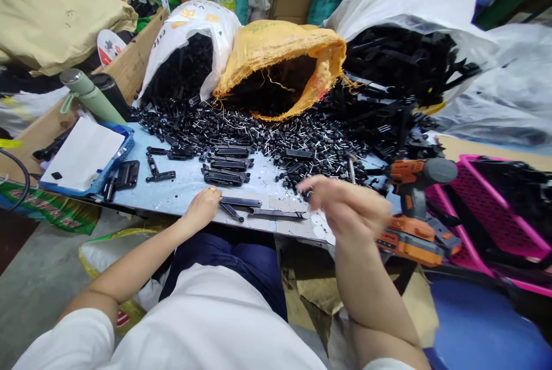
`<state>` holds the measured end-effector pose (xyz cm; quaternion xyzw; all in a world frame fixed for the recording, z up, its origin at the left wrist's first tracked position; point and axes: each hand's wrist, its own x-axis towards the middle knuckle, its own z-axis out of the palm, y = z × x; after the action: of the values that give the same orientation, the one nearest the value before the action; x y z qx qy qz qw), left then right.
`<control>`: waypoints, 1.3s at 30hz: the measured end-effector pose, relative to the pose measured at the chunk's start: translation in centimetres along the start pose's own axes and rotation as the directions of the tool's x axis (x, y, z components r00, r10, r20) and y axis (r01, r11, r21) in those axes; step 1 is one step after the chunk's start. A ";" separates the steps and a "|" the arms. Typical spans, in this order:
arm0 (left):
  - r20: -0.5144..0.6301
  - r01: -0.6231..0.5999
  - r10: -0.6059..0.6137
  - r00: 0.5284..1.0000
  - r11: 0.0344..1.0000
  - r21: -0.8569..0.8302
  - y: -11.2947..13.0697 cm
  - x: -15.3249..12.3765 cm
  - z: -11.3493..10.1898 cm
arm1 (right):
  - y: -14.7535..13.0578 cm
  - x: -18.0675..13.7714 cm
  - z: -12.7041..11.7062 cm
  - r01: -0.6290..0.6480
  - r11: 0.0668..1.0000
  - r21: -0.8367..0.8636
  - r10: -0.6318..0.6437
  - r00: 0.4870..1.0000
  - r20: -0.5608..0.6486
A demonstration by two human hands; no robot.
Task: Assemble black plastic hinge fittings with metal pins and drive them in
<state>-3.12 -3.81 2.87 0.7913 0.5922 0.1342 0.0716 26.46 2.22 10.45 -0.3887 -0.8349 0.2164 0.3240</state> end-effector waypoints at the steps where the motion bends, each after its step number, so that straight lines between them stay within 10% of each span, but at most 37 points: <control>1: 0.012 -0.025 0.025 1.000 1.000 0.006 0.0 0.2 0.2 | 0.6 0.7 0.7 -0.027 0.997 -0.067 0.027 1.000 0.003; 6: -0.058 -0.130 0.131 0.990 0.991 0.009 -1.0 0.2 1.8 | 7.3 3.6 4.8 0.159 0.854 -0.495 0.023 0.939 0.342; 11: -0.119 -0.193 0.190 0.975 0.981 -0.020 -1.7 -0.6 2.9 | 11.7 4.5 6.7 0.357 0.799 -0.484 -0.008 0.811 0.586; 16: -0.125 -0.259 0.256 0.959 0.966 -0.013 -3.1 -0.7 3.8 | 9.0 3.5 7.1 0.051 0.965 -0.257 0.014 0.970 0.243; 20: -0.113 -0.290 0.283 0.952 0.956 -0.045 -4.0 -0.8 4.4 | 5.4 0.6 7.9 -0.132 0.991 0.027 0.130 0.989 0.071; 27: -0.152 -0.270 0.272 0.950 0.962 0.033 -0.7 -1.0 3.7 | 4.4 -2.4 10.0 0.026 0.999 -0.043 -0.028 0.998 -0.058; 39: 0.101 -0.201 0.202 0.974 0.979 -0.022 5.0 3.9 5.5 | 5.7 -3.4 10.9 0.301 0.931 -0.207 -0.335 0.929 -0.155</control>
<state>4.10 -1.29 -0.58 0.8526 0.5037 0.1035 0.0927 23.32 1.77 -1.91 -0.2939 -0.8688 0.0470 0.3958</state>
